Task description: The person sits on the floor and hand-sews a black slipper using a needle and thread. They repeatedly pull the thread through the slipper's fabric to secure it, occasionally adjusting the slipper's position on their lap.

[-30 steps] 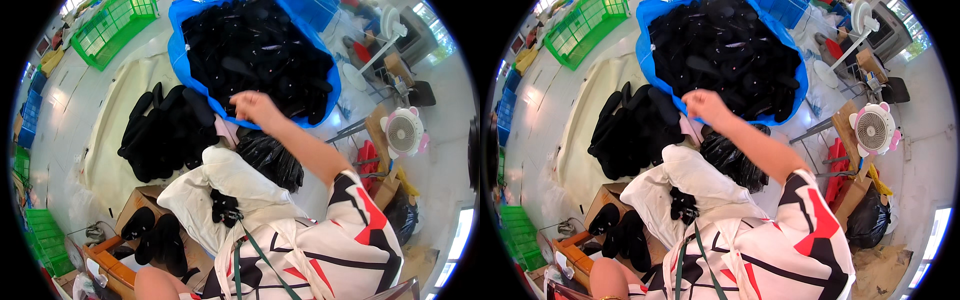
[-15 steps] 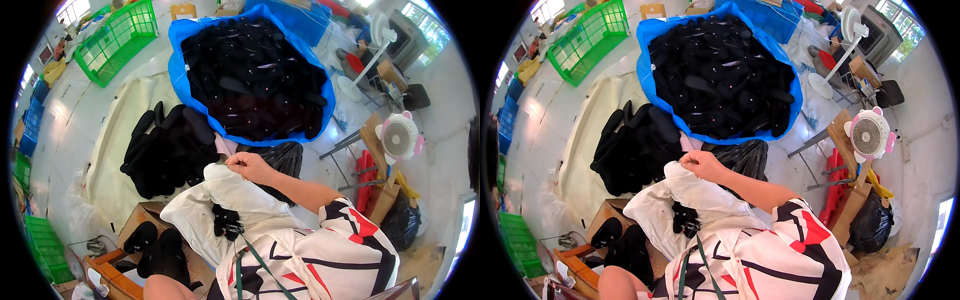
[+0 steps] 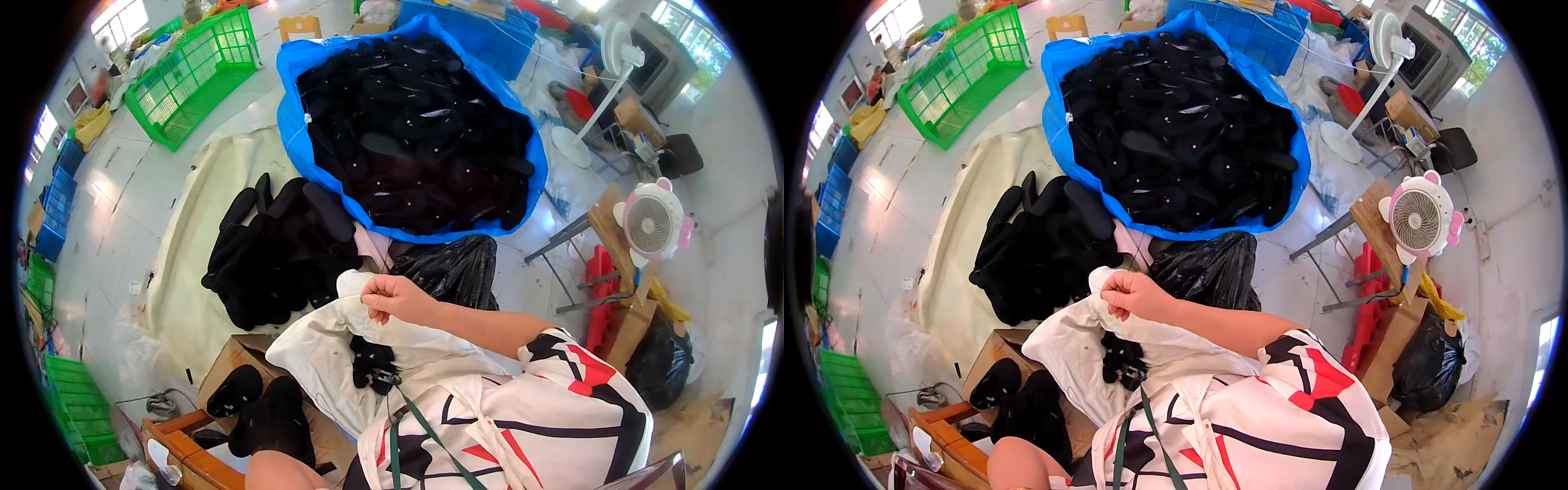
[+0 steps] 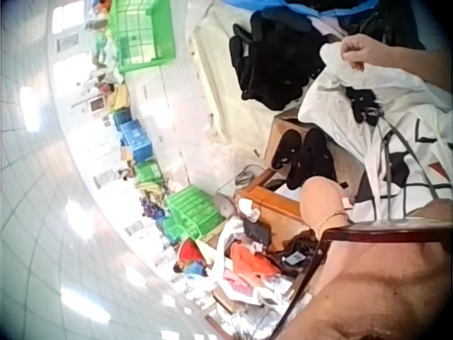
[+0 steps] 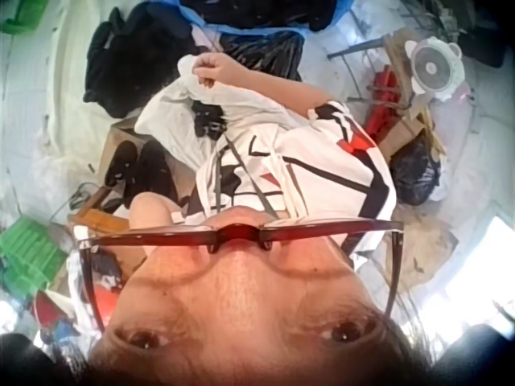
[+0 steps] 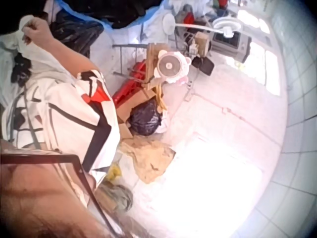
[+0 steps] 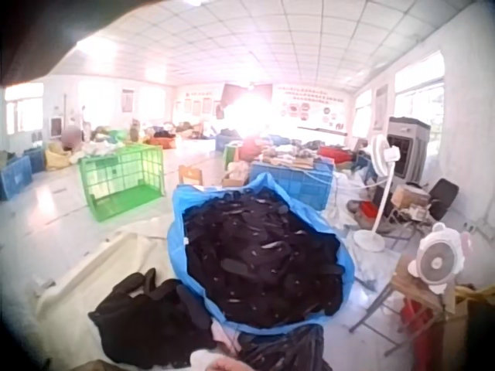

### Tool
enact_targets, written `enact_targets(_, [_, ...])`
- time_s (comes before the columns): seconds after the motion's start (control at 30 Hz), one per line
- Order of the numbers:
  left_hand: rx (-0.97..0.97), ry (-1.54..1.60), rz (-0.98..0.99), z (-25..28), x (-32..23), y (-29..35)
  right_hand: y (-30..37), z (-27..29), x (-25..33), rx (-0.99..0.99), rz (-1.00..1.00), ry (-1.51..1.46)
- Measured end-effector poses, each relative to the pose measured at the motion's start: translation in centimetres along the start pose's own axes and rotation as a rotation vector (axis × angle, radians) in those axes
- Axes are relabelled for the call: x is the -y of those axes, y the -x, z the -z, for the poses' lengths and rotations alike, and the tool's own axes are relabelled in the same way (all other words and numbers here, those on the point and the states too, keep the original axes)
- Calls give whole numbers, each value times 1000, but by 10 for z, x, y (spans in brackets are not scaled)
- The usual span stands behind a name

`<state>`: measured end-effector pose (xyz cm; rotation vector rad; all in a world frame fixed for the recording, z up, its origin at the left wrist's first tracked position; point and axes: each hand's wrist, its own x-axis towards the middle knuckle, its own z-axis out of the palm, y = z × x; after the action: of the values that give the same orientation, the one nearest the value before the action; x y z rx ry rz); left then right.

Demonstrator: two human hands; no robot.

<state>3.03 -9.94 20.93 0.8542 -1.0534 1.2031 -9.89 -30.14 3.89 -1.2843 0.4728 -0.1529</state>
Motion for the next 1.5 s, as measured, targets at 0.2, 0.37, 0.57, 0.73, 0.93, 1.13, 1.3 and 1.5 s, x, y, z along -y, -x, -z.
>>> enact_targets(0.2, [-6, -4, -10, -1, -2, 0, 3, -10, -2, 55, -32, 60])
enact_targets(0.37, [-14, -9, -12, 1, -2, -2, 3, -17, -3, 71, -53, 69])
enact_targets(0.57, [-19, -12, -4, 4, -1, -1, 5, -23, -3, 81, -58, 54])
enact_targets(0.73, [-23, -21, 8, 8, 0, -1, 3, -29, -7, 68, -53, 31])
enact_targets(0.93, [-26, -20, 18, 10, 2, 0, 0, -31, -11, 111, -85, 47])
enact_targets(1.13, [-25, -19, 10, 13, 2, 1, 0, -37, -6, 108, -90, 70])
enact_targets(1.3, [-25, -21, 6, 13, 2, 1, 1, -40, -9, 93, -78, 65])
enact_targets(1.5, [-22, -19, 4, 14, 1, 1, 2, -40, -9, 101, -72, 71])
